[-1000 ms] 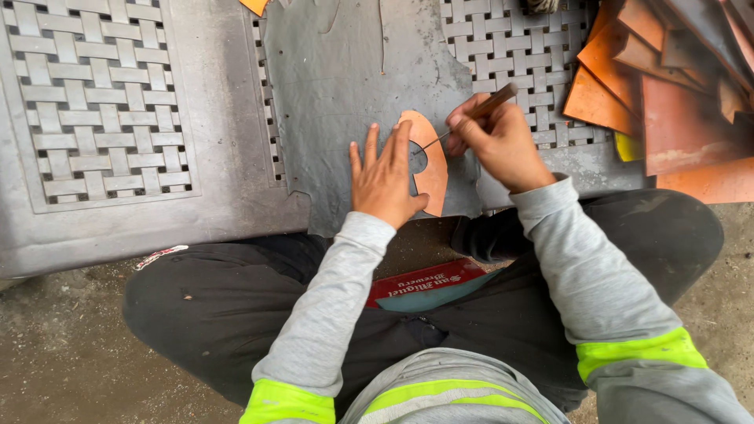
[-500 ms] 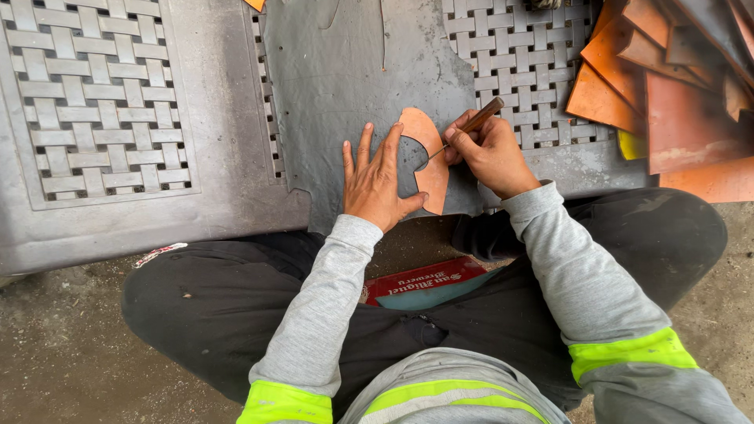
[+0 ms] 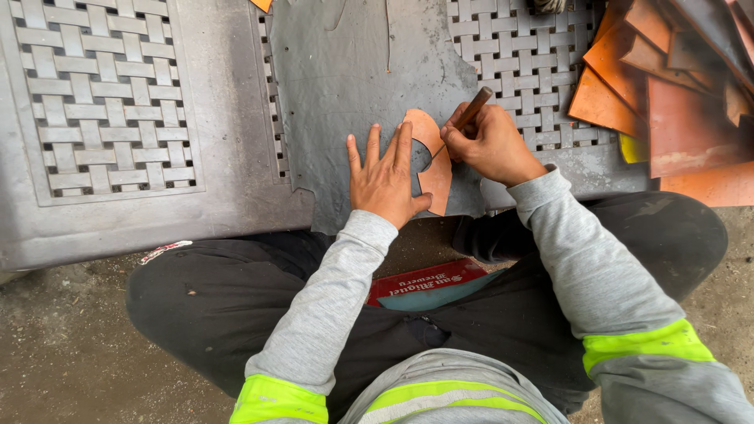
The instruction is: The person uses a pointed awl to cut curved shapes from orange leather pieces placed on a gray mat. They repeatedly trace the template edges and remove the cut pieces.
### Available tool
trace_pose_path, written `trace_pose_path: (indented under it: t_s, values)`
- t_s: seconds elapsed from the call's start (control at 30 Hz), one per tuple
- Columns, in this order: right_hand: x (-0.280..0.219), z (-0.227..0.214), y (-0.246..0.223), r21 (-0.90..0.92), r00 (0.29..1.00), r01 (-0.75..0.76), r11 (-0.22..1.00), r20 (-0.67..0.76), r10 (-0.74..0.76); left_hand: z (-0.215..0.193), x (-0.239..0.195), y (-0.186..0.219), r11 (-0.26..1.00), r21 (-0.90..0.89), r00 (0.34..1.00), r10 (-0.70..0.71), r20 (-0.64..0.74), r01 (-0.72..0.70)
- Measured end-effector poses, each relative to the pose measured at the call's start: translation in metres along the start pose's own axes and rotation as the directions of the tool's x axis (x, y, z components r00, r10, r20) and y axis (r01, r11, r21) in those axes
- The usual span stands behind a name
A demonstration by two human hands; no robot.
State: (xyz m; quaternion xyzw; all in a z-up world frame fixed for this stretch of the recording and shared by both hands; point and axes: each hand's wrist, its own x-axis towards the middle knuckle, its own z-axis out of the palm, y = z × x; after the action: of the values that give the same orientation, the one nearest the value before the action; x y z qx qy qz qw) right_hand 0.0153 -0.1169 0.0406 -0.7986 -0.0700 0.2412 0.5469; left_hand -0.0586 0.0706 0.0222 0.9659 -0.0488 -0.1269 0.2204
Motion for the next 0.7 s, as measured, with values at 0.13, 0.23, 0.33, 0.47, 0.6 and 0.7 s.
trace_pose_path:
  t_s: [0.13, 0.23, 0.33, 0.47, 0.6, 0.7]
  values:
    - [0.003, -0.004, -0.021, -0.405, 1.000, 0.025, 0.914, 0.019, -0.019, -0.003, 0.001, 0.005, 0.999, 0.022, 0.999, -0.030, 0.043, 0.029]
    - [0.013, -0.004, -0.033, -0.491, 0.994, 0.100, 0.866, 0.092, -0.063, -0.004, 0.001, 0.006, 0.998, 0.015, 0.995, -0.064, 0.075, 0.063]
    - [0.021, -0.003, -0.040, -0.529, 0.985, 0.154, 0.834, 0.151, -0.086, -0.004, 0.001, 0.008, 0.998, 0.015, 0.995, -0.069, 0.073, 0.068]
    - [0.027, 0.001, -0.045, -0.528, 0.940, 0.321, 0.787, 0.279, -0.197, -0.004, 0.000, 0.007, 0.998, 0.009, 0.995, -0.064, 0.078, 0.063]
    - [0.034, 0.001, -0.048, -0.524, 0.913, 0.392, 0.756, 0.324, -0.249, -0.002, -0.001, 0.004, 0.999, -0.014, 0.998, -0.039, 0.044, 0.039]
    - [0.040, 0.000, -0.053, -0.539, 0.920, 0.367, 0.759, 0.333, -0.208, -0.001, -0.001, 0.004, 0.999, -0.023, 0.998, -0.041, 0.048, 0.042]
